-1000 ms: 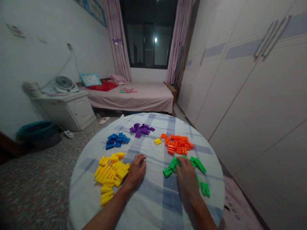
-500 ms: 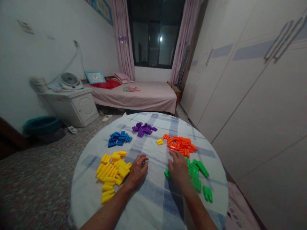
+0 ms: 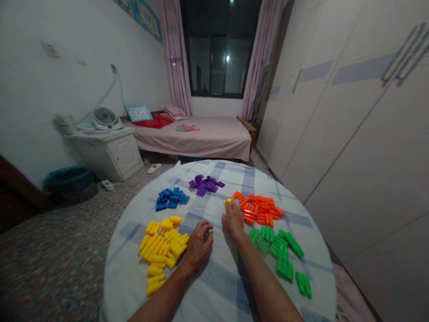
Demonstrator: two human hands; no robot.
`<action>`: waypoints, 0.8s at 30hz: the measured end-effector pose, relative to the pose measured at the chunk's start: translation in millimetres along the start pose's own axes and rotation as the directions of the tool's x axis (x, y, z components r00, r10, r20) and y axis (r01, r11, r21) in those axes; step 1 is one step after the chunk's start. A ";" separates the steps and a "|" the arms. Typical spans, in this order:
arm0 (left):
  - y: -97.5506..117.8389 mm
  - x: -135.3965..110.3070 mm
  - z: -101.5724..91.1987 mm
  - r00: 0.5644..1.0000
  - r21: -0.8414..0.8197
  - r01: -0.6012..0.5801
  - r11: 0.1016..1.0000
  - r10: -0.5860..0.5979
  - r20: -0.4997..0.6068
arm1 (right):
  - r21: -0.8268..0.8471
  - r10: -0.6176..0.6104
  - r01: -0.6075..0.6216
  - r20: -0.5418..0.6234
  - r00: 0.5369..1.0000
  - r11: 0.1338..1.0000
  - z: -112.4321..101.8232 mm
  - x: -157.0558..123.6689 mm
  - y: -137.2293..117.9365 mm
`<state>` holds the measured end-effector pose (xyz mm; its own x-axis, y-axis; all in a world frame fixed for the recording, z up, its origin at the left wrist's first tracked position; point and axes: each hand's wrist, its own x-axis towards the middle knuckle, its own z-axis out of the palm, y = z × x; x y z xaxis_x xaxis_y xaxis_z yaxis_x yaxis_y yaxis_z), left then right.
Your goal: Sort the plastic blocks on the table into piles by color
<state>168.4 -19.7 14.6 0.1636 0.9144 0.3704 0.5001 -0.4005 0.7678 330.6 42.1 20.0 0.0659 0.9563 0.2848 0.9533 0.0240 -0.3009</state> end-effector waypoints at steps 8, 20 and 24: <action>-2.4 0.8 1.5 1.000 -0.002 -0.005 1.000 0.005 -0.010 | 0.116 -0.101 0.095 0.042 0.994 0.989 -5.3 -7.5 3.6; -10.2 1.4 6.2 0.998 -0.040 -0.009 0.999 0.006 -0.064 | 0.219 -0.102 0.091 0.039 0.994 0.972 -1.6 -1.0 -15.3; -8.9 1.0 6.6 0.991 0.024 0.032 0.999 -0.028 -0.131 | 0.453 -0.254 0.181 0.107 0.961 0.873 -8.6 -24.9 -20.7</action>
<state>169.7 -14.8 4.7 0.0369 0.9097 0.4137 0.5255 -0.3698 0.7662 311.7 15.4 27.0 -0.2108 0.9443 0.2529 0.7106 0.3257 -0.6237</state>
